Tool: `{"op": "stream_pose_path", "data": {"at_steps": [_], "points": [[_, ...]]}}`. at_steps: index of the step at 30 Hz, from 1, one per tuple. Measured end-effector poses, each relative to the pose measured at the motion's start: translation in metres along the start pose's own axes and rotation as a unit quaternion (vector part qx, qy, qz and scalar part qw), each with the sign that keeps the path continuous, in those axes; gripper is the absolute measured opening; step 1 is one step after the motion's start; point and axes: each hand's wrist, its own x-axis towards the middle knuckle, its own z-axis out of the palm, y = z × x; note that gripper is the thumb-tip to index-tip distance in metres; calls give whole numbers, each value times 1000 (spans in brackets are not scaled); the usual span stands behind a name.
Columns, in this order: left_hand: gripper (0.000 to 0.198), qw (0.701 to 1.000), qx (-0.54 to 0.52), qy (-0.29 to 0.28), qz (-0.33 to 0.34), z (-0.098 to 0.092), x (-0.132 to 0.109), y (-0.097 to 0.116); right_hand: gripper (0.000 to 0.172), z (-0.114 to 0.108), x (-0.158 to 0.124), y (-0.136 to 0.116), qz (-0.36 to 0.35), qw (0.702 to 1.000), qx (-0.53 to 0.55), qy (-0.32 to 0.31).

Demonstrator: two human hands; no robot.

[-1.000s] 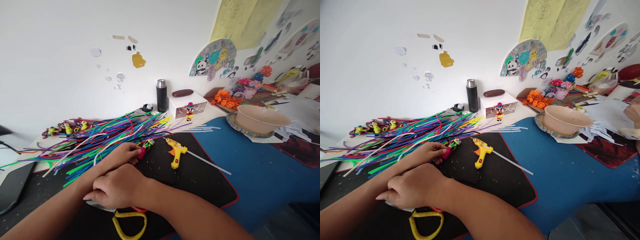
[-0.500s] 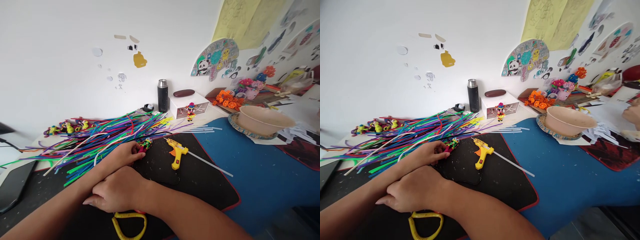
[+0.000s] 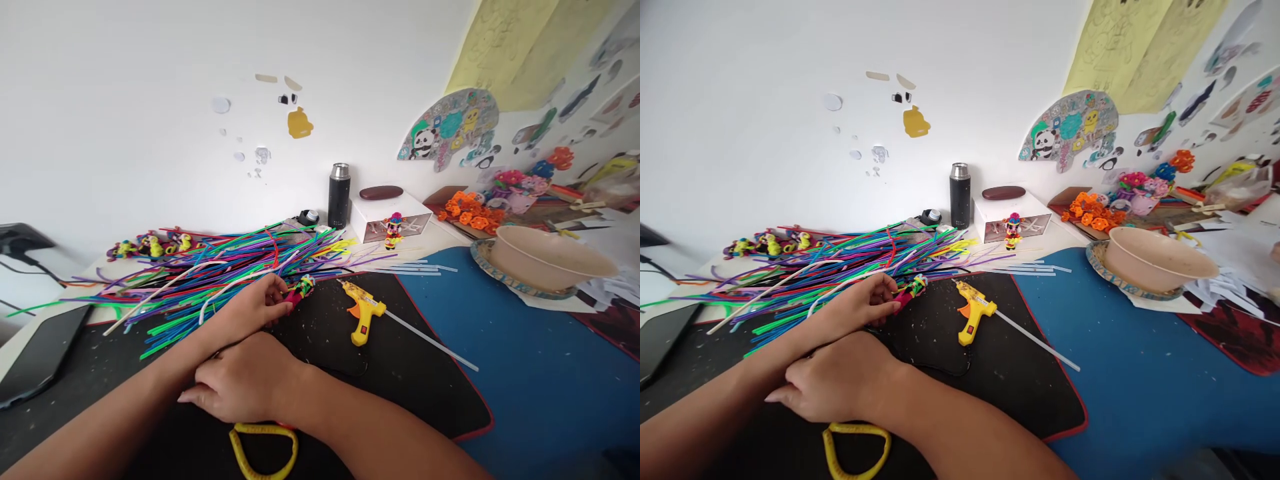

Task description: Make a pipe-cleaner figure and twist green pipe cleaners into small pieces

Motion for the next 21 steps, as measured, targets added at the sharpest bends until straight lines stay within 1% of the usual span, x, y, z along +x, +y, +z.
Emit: {"op": "stream_pose_path", "data": {"at_steps": [3,6,8,9,10,12,14,16,18,21], "points": [[43,998,-54,23,8,-15,-17,10,34,-6,-2,-2,33,999,4,-20],[48,993,-73,98,4,-39,-35,9,36,-13,-5,-4,51,999,7,-16],[51,986,-59,156,-2,-57,-49,4,37,-18,-6,-4,60,997,41,20],[52,982,-49,181,-5,-65,-56,1,35,-21,-7,-3,68,994,71,50],[53,978,-42,205,-8,-71,-63,-3,32,-24,-8,-2,79,987,112,82],[53,970,-31,241,-14,-78,-78,-11,33,-31,-8,2,109,964,196,146],[54,965,-21,260,-22,-77,-93,-20,35,-37,-8,8,152,932,255,208],[53,963,-11,267,-27,-69,-107,-29,38,-39,-7,14,192,901,299,247],[49,965,0,260,-32,-58,-119,-38,42,-39,-6,21,230,877,333,260],[43,969,27,243,-41,-46,-128,-48,47,-34,-5,28,263,850,380,254]]}}
